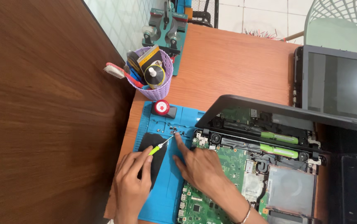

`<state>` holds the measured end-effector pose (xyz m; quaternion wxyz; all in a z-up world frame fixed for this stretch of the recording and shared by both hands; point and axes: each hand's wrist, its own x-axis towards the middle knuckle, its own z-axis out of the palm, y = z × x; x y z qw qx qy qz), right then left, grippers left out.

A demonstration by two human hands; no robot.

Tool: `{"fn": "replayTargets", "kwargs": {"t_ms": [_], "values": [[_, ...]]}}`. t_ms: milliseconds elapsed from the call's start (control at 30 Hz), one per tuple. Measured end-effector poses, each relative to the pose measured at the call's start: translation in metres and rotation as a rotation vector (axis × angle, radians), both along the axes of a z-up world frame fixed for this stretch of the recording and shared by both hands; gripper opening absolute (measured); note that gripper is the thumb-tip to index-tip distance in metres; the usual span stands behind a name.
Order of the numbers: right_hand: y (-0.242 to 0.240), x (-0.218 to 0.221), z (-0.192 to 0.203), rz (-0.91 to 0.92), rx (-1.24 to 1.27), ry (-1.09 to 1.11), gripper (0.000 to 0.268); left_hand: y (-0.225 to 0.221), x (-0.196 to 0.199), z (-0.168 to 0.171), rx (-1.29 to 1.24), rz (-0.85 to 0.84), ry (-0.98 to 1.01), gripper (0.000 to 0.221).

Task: The person uses a screwdriver to remove and replace components inside a laptop while it is open on a workbench.

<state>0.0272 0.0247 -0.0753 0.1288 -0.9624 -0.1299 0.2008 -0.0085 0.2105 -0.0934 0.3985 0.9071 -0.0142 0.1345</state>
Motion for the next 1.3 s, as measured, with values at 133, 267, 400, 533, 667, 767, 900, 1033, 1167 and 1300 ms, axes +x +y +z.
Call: {"fn": "replayTargets", "kwargs": {"t_ms": [133, 267, 400, 533, 667, 767, 900, 1033, 1167, 1300], "values": [[-0.003, -0.003, 0.004, 0.01, -0.008, -0.004, 0.067, 0.002, -0.003, -0.001, -0.077, 0.112, 0.088, 0.023], [-0.012, -0.011, 0.005, -0.044, 0.057, -0.013, 0.065, 0.001, -0.009, -0.008, -0.172, 0.303, 0.299, 0.023], [-0.029, -0.024, 0.003, -0.11, 0.39, -0.386, 0.034, -0.004, -0.014, -0.014, -0.218, 0.286, 0.216, 0.03], [-0.042, -0.033, 0.001, -0.235, 0.423, -0.397, 0.012, -0.016, -0.014, -0.012, -0.433, 0.332, 0.542, 0.032], [-0.055, -0.043, 0.006, -0.369, 0.498, -0.35, 0.01, -0.03, -0.014, -0.009, -0.495, 0.205, 0.491, 0.033], [-0.07, -0.052, 0.008, -0.433, 0.469, -0.417, 0.012, -0.041, -0.015, -0.013, -0.593, 0.083, 0.414, 0.035], [-0.095, -0.068, 0.009, -0.462, 0.443, -0.594, 0.02, -0.058, -0.021, -0.03, -0.793, -0.061, 0.403, 0.039], [-0.126, -0.086, 0.011, -0.593, 0.336, -0.68, 0.023, -0.071, -0.029, -0.048, -0.796, -0.1, 0.301, 0.044], [-0.16, -0.105, 0.011, -0.64, 0.227, -0.763, 0.037, -0.071, -0.03, -0.06, -0.804, -0.12, 0.276, 0.047], [-0.186, -0.128, 0.007, -0.756, 0.193, -0.763, 0.055, -0.073, -0.031, -0.066, -0.805, -0.176, 0.18, 0.045]]}}
